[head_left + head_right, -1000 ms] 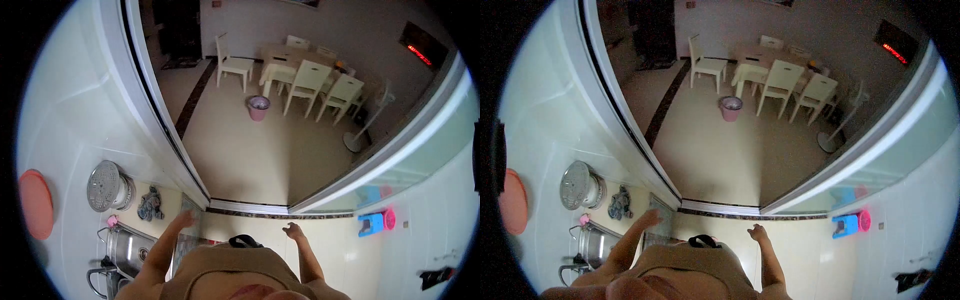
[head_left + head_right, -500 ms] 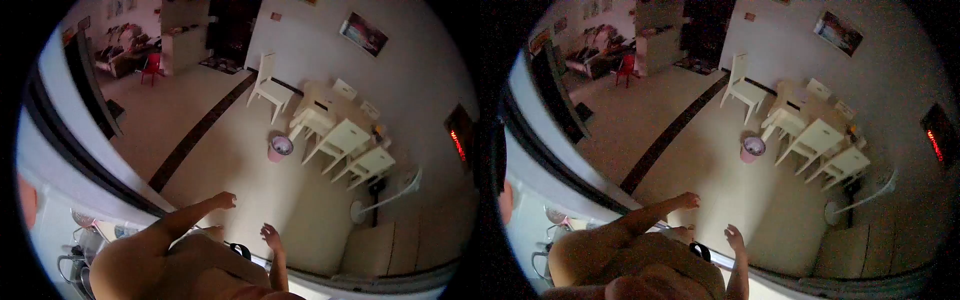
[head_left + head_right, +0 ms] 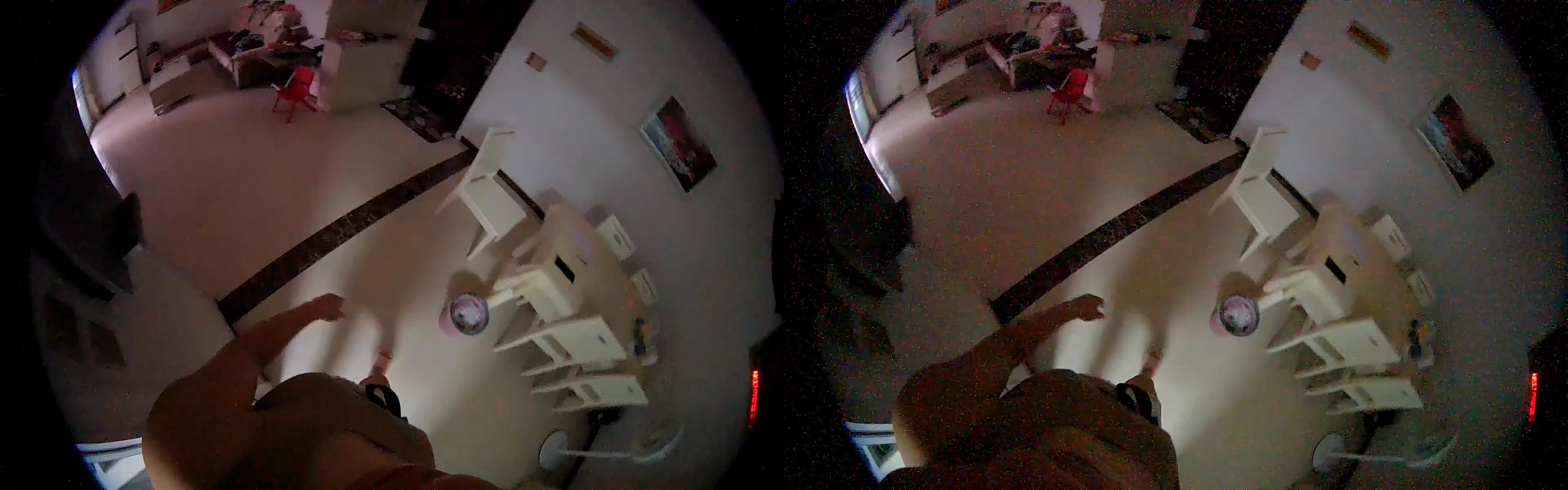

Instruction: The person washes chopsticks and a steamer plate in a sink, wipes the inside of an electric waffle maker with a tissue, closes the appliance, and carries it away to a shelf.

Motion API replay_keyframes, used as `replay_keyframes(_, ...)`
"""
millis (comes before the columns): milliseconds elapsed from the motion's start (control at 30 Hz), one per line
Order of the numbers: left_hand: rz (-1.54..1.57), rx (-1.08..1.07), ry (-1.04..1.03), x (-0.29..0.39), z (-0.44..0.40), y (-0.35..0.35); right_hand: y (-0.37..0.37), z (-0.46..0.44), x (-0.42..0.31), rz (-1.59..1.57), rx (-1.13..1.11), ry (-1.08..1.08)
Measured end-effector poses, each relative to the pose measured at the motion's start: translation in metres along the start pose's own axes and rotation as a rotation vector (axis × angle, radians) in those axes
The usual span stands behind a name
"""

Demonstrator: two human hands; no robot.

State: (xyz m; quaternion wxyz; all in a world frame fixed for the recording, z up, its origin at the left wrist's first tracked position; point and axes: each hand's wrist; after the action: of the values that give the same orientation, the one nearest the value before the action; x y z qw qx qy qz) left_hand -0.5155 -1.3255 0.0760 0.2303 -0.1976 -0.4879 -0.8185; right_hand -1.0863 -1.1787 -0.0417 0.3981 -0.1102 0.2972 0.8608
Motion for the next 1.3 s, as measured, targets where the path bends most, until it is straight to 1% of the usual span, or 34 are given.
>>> replay_keyframes(33, -0.09, 0.18, 0.006, -0.074, -0.045, -0.027, 0.02, -0.026, -0.018, 0.027, -0.009, 0.009)
replay_keyframes(67, 0.241, 0.309, 0.108, -0.081, -0.03, -0.01, 0.043, -0.055, -0.039, 0.051, -0.012, 0.026)
replay_keyframes(167, -0.432, 0.19, 0.236, -0.192, -0.021, -0.021, 0.116, -0.136, -0.114, 0.149, -0.01, 0.088)
replay_keyframes(200, -0.727, 0.044, 0.219, -0.23, -0.019, -0.045, 0.144, -0.168, -0.147, 0.218, 0.012, 0.143)
replay_keyframes(233, -0.756, -0.173, 0.208, -0.234, -0.005, -0.042, 0.173, -0.204, -0.182, 0.335, 0.047, 0.211)
replay_keyframes(267, -0.763, -0.401, 0.19, -0.23, 0.014, -0.046, 0.205, -0.245, -0.225, 0.662, 0.131, 0.394)
replay_keyframes(300, -0.57, -0.39, 0.334, -0.221, 0.031, -0.051, 0.234, -0.288, -0.276, 0.999, 0.284, 0.552)
replay_keyframes(333, -0.354, -0.318, 0.515, -0.211, 0.042, -0.053, 0.259, -0.326, -0.335, 1.206, 0.442, 0.667)
replay_keyframes(367, -0.2, -0.273, 0.636, -0.202, 0.05, -0.054, 0.276, -0.36, -0.404, 1.232, 0.54, 0.734)
replay_keyframes(467, 0.022, -0.231, 0.816, -0.195, 0.04, -0.053, 0.267, -0.386, -0.626, 0.28, 0.158, 0.719)
replay_keyframes(500, 0.073, -0.223, 0.852, -0.196, 0.027, -0.047, 0.248, -0.403, -0.672, -0.56, -0.074, 0.429)
replay_keyframes(567, 0.16, -0.207, 0.901, -0.211, -0.012, -0.026, 0.207, -0.457, -0.734, -0.596, -0.368, 0.774)
replay_keyframes(600, 0.184, -0.201, 0.906, -0.232, -0.034, -0.022, 0.181, -0.428, -0.764, -0.449, -0.368, 0.836)
replay_keyframes(633, 0.211, -0.199, 0.923, -0.237, -0.053, -0.004, 0.159, -0.481, -0.776, -0.521, -0.751, 0.876)
replay_keyframes(667, 0.229, -0.191, 0.928, -0.245, -0.075, 0.02, 0.145, -0.518, -0.763, -0.566, -0.823, 0.768)
replay_keyframes(700, 0.231, -0.178, 0.914, -0.26, -0.097, 0.042, 0.126, -0.489, -0.771, -0.612, -0.884, 0.655)
replay_keyframes(733, 0.222, -0.158, 0.904, -0.279, -0.122, 0.062, 0.131, -0.502, -0.757, -0.244, -0.917, 0.837)
replay_keyframes(767, 0.205, -0.142, 0.896, -0.297, -0.147, 0.087, 0.136, -0.517, -0.744, 0.103, -0.918, 1.055)
replay_keyframes(800, 0.199, -0.101, 0.878, -0.315, -0.175, 0.113, 0.145, -0.502, -0.743, 0.154, -0.853, 0.827)
replay_keyframes(833, 0.177, -0.051, 0.85, -0.338, -0.21, 0.146, 0.153, -0.475, -0.751, 0.1, -0.698, 0.423)
replay_keyframes(867, 0.151, -0.002, 0.825, -0.364, -0.247, 0.185, 0.156, -0.466, -0.759, 0.087, -0.621, 0.251)
replay_keyframes(900, 0.273, 0.101, 0.809, -0.383, -0.286, 0.219, 0.165, -0.452, -0.758, 0.095, -0.564, 0.149)
replay_keyframes(933, 0.462, 0.228, 0.777, -0.408, -0.333, 0.263, 0.171, -0.448, -0.762, 0.125, -0.491, 0.077)
replay_keyframes(967, 0.725, 0.376, 0.704, -0.428, -0.382, 0.304, 0.179, -0.452, -0.765, 0.173, -0.453, 0.081)
replay_keyframes(1000, 0.974, 0.496, 0.582, -0.444, -0.431, 0.343, 0.184, -0.459, -0.771, 0.22, -0.414, 0.076)
replay_keyframes(1100, 0.71, 0.655, 0.288, -0.403, -0.525, 0.475, 0.176, -0.503, -0.809, 0.31, -0.35, 0.058)
replay_keyframes(1167, 0.704, 0.571, 0.357, -0.352, -0.551, 0.546, 0.168, -0.544, -0.845, 0.362, -0.335, 0.074)
replay_keyframes(1200, 0.702, 0.54, 0.386, -0.349, -0.569, 0.572, 0.162, -0.568, -0.869, 0.388, -0.328, 0.088)
replay_keyframes(1267, 0.887, 0.547, 0.237, -0.39, -0.593, 0.572, 0.158, -0.619, -0.921, 0.451, -0.369, 0.193)
replay_keyframes(1300, 0.628, 0.525, 0.326, -0.398, -0.608, 0.576, 0.159, -0.649, -0.947, 0.487, -0.409, 0.308)
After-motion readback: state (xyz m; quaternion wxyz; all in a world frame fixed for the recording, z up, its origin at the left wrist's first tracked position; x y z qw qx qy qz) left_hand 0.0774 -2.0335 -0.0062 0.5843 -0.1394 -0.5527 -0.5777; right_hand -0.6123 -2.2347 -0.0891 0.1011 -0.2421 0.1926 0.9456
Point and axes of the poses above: each hand's wrist, its own z-axis away from the middle knuckle, its own y-axis out of the back of the hand, x = y × z, and after that the axes turned 2 degrees about z, right-handed
